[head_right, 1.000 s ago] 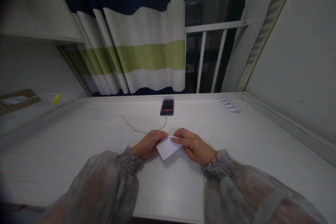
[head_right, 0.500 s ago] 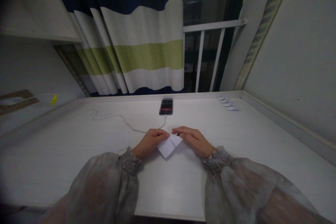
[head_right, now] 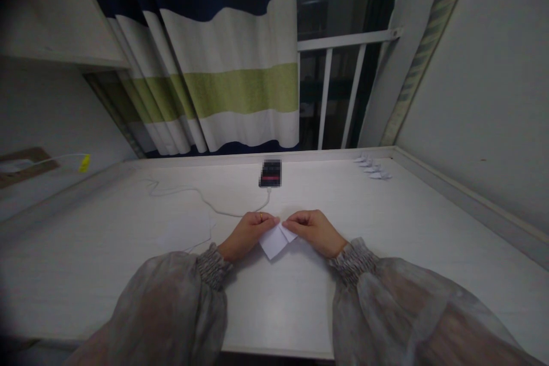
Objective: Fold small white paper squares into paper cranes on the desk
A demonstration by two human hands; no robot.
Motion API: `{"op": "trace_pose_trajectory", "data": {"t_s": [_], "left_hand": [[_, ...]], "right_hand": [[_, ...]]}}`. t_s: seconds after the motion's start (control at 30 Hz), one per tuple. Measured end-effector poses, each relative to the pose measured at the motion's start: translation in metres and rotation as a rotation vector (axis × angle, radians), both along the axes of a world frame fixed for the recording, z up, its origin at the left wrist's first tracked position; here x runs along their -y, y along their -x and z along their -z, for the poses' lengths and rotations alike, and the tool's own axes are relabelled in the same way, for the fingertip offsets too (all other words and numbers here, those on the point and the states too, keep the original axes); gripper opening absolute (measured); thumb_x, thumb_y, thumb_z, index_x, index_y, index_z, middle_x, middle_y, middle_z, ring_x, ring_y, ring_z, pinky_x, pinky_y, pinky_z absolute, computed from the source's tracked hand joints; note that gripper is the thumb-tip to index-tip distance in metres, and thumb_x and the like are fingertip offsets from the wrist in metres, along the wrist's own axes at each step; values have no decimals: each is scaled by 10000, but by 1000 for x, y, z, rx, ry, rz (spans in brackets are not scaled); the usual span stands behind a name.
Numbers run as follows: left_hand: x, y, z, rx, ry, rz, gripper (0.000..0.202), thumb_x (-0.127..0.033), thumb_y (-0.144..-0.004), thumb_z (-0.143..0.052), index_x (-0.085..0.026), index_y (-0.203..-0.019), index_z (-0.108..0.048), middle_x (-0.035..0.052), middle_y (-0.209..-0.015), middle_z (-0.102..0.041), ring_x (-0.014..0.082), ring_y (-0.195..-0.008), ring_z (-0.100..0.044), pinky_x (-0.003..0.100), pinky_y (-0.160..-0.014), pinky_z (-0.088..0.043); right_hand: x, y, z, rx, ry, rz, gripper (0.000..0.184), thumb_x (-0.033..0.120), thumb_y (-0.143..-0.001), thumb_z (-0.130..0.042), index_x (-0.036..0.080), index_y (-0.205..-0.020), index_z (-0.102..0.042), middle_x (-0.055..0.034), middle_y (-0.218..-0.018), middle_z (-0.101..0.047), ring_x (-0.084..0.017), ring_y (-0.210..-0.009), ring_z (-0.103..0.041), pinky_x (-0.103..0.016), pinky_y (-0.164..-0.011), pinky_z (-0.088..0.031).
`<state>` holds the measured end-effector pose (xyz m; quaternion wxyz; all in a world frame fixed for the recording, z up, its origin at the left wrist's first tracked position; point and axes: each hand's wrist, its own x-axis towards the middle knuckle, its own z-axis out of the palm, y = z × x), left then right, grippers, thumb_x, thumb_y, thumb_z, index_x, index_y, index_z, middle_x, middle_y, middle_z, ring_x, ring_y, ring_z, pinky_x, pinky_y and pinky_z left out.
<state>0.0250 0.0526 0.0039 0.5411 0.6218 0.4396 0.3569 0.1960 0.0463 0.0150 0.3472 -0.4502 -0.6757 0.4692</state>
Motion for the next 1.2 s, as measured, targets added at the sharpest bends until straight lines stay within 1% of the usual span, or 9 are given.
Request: {"op": "trace_pose_trajectory", "data": {"t_s": [0.23, 0.33, 0.43, 0.5, 0.6, 0.83, 1.07, 1.2], "left_hand": [[1, -2, -4, 79, 42, 22, 412, -499, -673, -536, -122, -521, -472, -49, -449, -381, 44, -419, -297, 209, -422, -201], [1, -2, -2, 137, 80, 37, 382, -483, -648, -580, -107, -597, -537, -32, -492, -453, 50, -443, -352, 204, -442, -236], [1, -2, -1, 203, 135, 53, 340, -399, -576, -676, -102, -716, -587, -6, -579, -546, 65, -493, -435, 204, -491, -301], [2, -2, -2, 224, 154, 47, 325, -356, -557, -699, -104, -733, -592, -2, -600, -567, 68, -504, -459, 206, -506, -318], [2, -2, -3, 223, 148, 28, 298, -342, -573, -689, -101, -718, -591, -7, -586, -562, 61, -492, -456, 202, -495, -310], [2, -2, -3, 217, 145, 21, 301, -354, -582, -675, -94, -712, -595, 1, -586, -562, 61, -488, -450, 205, -486, -304], [2, -2, -3, 223, 116, -7, 273, -351, -601, -643, -89, -662, -600, -3, -542, -527, 58, -467, -414, 209, -466, -268], [2, -2, -3, 197, 96, 2, 275, -359, -611, -622, -89, -654, -597, -19, -509, -497, 52, -443, -381, 207, -452, -251]], "right_hand": [[-1, 2, 3, -44, -11, 68, 260, 395, -654, -581, 135, -647, -596, 16, -563, -558, -86, -518, -461, -230, -506, -366], [0, 3, 3, -49, -19, 87, 260, 399, -649, -583, 139, -640, -587, 21, -552, -549, -83, -507, -454, -223, -492, -358], [1, 3, 2, -59, -11, 93, 264, 406, -648, -580, 143, -635, -581, 31, -540, -530, -79, -491, -435, -218, -477, -339], [1, 3, 2, -66, -6, 97, 264, 406, -646, -581, 142, -626, -575, 33, -539, -520, -77, -488, -425, -218, -478, -332], [1, 4, 1, -73, 4, 95, 262, 398, -647, -581, 138, -624, -570, 32, -546, -517, -76, -496, -420, -219, -488, -327], [2, 3, 2, -60, 0, 82, 250, 387, -652, -576, 139, -617, -566, 34, -542, -505, -77, -497, -407, -223, -493, -312], [3, 4, 0, -60, 5, 66, 256, 389, -661, -568, 137, -616, -565, 33, -541, -496, -78, -504, -406, -224, -497, -315], [4, 4, -1, -56, 11, 51, 252, 380, -663, -566, 134, -606, -560, 36, -535, -484, -73, -498, -392, -220, -488, -299]]}}
